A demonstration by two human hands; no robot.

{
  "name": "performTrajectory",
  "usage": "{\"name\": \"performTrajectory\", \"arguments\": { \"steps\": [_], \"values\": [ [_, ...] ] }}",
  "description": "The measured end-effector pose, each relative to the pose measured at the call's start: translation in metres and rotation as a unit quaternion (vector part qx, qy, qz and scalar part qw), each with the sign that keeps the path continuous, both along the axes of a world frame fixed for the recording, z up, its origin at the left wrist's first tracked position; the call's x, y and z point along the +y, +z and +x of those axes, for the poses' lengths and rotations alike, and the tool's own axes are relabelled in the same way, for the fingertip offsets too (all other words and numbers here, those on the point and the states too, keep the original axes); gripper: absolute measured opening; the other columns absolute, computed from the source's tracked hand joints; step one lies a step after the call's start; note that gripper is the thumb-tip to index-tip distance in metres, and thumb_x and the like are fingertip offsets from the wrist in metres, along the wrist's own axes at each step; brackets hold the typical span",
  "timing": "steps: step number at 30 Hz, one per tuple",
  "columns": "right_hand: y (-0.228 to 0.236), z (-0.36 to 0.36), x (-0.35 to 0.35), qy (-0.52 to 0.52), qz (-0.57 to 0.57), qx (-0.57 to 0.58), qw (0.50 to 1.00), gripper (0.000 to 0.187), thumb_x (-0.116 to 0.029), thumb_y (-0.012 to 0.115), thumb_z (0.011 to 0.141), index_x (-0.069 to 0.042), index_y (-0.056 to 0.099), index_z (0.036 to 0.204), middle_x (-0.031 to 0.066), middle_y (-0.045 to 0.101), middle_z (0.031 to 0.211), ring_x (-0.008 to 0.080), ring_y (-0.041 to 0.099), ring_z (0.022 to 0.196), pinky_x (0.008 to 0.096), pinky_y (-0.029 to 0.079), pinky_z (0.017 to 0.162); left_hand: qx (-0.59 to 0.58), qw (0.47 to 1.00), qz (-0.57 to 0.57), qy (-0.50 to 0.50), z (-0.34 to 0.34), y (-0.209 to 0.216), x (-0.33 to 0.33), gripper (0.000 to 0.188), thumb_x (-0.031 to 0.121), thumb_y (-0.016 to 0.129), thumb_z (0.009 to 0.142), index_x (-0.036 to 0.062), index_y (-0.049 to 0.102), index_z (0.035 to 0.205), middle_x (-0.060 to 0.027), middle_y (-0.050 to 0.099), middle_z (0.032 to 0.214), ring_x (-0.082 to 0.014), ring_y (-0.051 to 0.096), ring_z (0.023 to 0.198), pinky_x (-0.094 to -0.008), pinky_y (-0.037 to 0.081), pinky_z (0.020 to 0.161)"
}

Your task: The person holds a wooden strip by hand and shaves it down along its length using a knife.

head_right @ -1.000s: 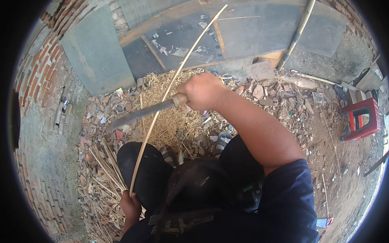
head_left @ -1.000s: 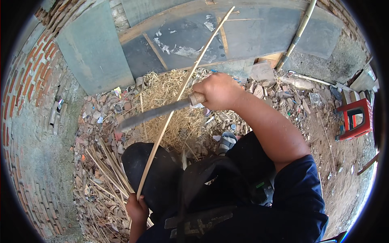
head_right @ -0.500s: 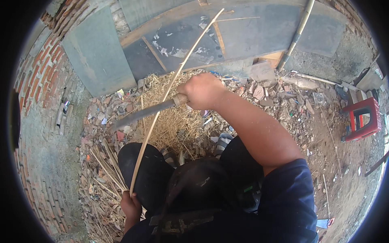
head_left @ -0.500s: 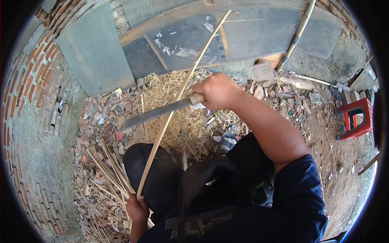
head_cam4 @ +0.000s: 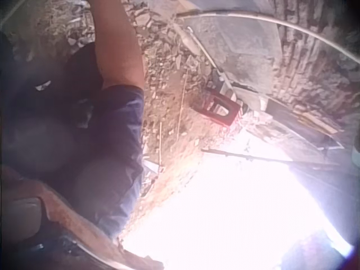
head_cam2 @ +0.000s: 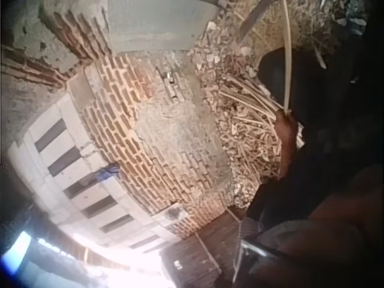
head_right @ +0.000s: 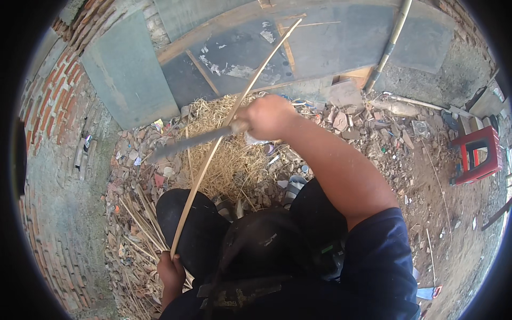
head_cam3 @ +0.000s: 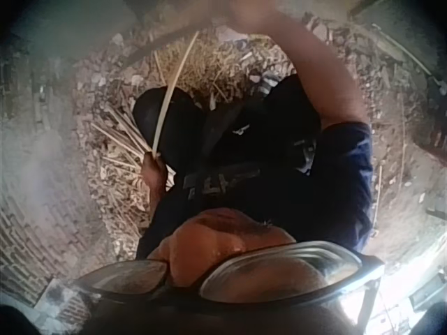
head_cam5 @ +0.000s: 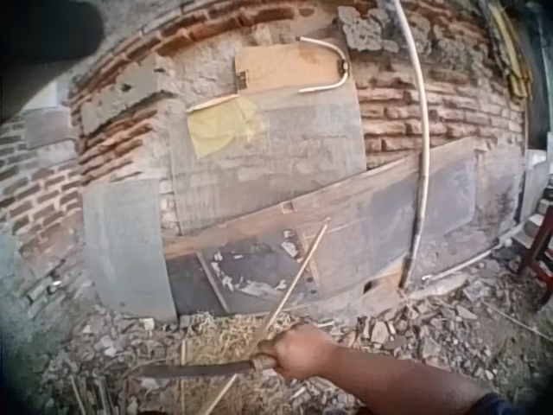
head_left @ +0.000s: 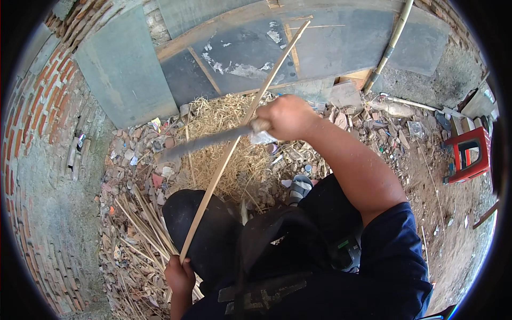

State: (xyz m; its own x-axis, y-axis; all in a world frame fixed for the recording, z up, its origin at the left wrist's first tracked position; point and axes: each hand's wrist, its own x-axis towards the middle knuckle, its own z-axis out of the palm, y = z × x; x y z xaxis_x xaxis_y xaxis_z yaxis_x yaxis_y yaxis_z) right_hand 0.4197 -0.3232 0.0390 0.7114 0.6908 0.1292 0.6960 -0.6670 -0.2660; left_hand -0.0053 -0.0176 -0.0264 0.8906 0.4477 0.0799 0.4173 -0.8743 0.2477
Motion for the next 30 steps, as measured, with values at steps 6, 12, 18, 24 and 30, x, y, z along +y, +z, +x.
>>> {"name": "performTrajectory", "arguments": {
  "steps": [6, 12, 18, 24, 30],
  "values": [
    [-0.026, 0.034, -0.026, 0.012, 0.085, 0.046, 0.995, 0.024, -0.019, 0.069, 0.078, -0.014, 0.071, 0.101, 0.0139, 0.073, 0.088, 0.0336, 0.071, 0.086, 0.0467, 0.058, 0.078, -0.033, 0.999, 0.015, 0.012, -0.001, -0.012, 0.003, 0.021, 0.019, 0.065, 0.093, 0.0026, 0.054, 0.088, -0.024, 0.059, 0.068, -0.0496, 0.06, 0.065, -0.0553, 0.045, 0.057],
    [-0.024, 0.036, -0.028, -0.103, 0.139, 0.043, 0.984, 0.021, -0.019, 0.067, 0.08, -0.01, 0.07, 0.099, 0.0158, 0.073, 0.091, 0.036, 0.071, 0.085, 0.0488, 0.057, 0.078, -0.004, 1.0, -0.008, 0.008, -0.002, -0.004, 0.005, 0.02, 0.019, 0.065, 0.092, 0.0023, 0.055, 0.089, -0.0242, 0.06, 0.069, -0.05, 0.061, 0.066, -0.0553, 0.045, 0.057],
    [-0.003, -0.015, 0.012, 0.096, -0.013, -0.089, 0.991, 0.009, -0.017, 0.073, 0.079, -0.012, 0.068, 0.084, 0.0113, 0.068, 0.073, 0.0345, 0.069, 0.072, 0.046, 0.056, 0.068, -0.012, 1.0, -0.019, -0.004, -0.002, 0.0, 0.004, 0.02, 0.019, 0.065, 0.092, 0.0022, 0.054, 0.089, -0.0243, 0.06, 0.07, -0.05, 0.06, 0.066, -0.0558, 0.045, 0.056],
    [-0.023, 0.035, -0.025, -0.096, 0.101, 0.059, 0.988, 0.023, -0.017, 0.066, 0.082, -0.011, 0.071, 0.103, 0.0172, 0.073, 0.092, 0.0354, 0.071, 0.086, 0.0476, 0.057, 0.081, -0.014, 1.0, 0.002, -0.006, -0.001, -0.009, 0.008, 0.021, 0.02, 0.064, 0.093, 0.0022, 0.054, 0.088, -0.0247, 0.06, 0.071, -0.0496, 0.06, 0.067, -0.0558, 0.045, 0.056],
    [-0.02, 0.012, -0.006, -0.016, 0.019, 0.029, 0.999, 0.024, -0.019, 0.069, 0.08, -0.017, 0.071, 0.103, 0.0116, 0.071, 0.085, 0.0318, 0.072, 0.085, 0.0484, 0.057, 0.081, 0.001, 1.0, -0.001, -0.025, 0.001, 0.007, 0.007, 0.021, 0.02, 0.064, 0.094, 0.0024, 0.054, 0.087, -0.0246, 0.06, 0.07, -0.0492, 0.06, 0.066, -0.0553, 0.045, 0.055]
  ]
}}
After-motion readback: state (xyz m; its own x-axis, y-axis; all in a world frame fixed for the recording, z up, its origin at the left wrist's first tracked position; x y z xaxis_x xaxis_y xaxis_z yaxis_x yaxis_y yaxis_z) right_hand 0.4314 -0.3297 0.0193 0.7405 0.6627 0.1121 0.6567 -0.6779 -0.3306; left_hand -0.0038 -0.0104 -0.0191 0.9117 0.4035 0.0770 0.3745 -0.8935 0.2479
